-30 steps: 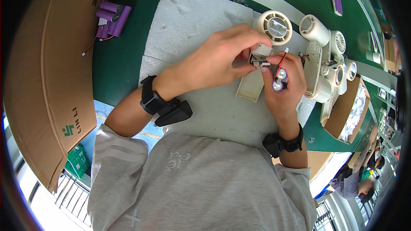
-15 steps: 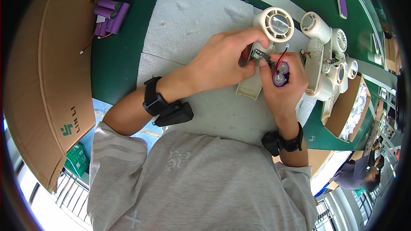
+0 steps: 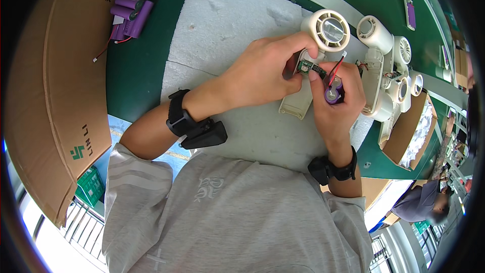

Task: The person assembles portable fans by taking batteries from a cardboard box, connecting the battery wires to the circuit board, and placing the batteries inside the fan casing.

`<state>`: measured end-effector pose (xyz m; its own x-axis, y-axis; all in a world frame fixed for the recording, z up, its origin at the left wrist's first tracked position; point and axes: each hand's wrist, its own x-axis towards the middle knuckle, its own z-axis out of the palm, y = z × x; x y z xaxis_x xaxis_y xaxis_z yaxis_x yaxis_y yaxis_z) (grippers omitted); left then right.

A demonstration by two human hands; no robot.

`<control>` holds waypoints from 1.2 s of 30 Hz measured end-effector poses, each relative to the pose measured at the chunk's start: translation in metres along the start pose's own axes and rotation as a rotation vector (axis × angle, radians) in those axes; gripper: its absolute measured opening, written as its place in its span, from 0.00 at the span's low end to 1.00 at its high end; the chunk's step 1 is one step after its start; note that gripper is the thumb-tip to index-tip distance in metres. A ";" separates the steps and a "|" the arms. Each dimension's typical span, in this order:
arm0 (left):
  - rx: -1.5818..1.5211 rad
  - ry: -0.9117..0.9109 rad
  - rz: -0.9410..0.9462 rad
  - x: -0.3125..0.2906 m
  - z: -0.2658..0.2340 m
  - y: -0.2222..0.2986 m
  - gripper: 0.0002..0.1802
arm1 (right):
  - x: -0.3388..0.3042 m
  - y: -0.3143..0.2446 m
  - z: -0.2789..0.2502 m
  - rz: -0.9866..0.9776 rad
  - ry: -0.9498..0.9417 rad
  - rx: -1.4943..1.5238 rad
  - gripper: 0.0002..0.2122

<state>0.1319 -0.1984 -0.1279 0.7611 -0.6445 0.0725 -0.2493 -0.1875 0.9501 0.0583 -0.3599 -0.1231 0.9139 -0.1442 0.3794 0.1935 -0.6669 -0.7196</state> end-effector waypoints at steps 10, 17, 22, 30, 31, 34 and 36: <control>-0.139 -0.136 0.003 0.002 -0.010 -0.007 0.23 | 0.000 -0.001 -0.003 0.110 -0.034 0.072 0.09; -0.138 -0.141 -0.026 0.003 -0.010 -0.005 0.22 | 0.000 -0.001 -0.001 0.065 -0.047 0.068 0.09; -0.105 -0.091 -0.021 0.003 -0.006 -0.006 0.20 | -0.001 0.000 -0.001 0.014 -0.060 0.043 0.09; -0.050 -0.020 -0.026 0.002 -0.001 0.001 0.19 | 0.000 -0.002 0.000 -0.033 -0.011 -0.063 0.11; -0.040 -0.005 -0.030 0.001 -0.001 0.002 0.19 | 0.000 -0.002 0.000 -0.038 -0.001 -0.064 0.11; -0.035 0.017 -0.032 0.001 0.001 0.001 0.18 | -0.001 -0.002 0.001 -0.048 0.017 -0.066 0.12; -0.043 0.026 -0.027 0.001 0.001 0.001 0.17 | -0.001 -0.005 -0.002 -0.022 0.014 -0.084 0.11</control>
<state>0.1317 -0.1998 -0.1274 0.7829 -0.6198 0.0542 -0.2028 -0.1718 0.9640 0.0557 -0.3577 -0.1191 0.9047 -0.1387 0.4028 0.1819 -0.7291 -0.6597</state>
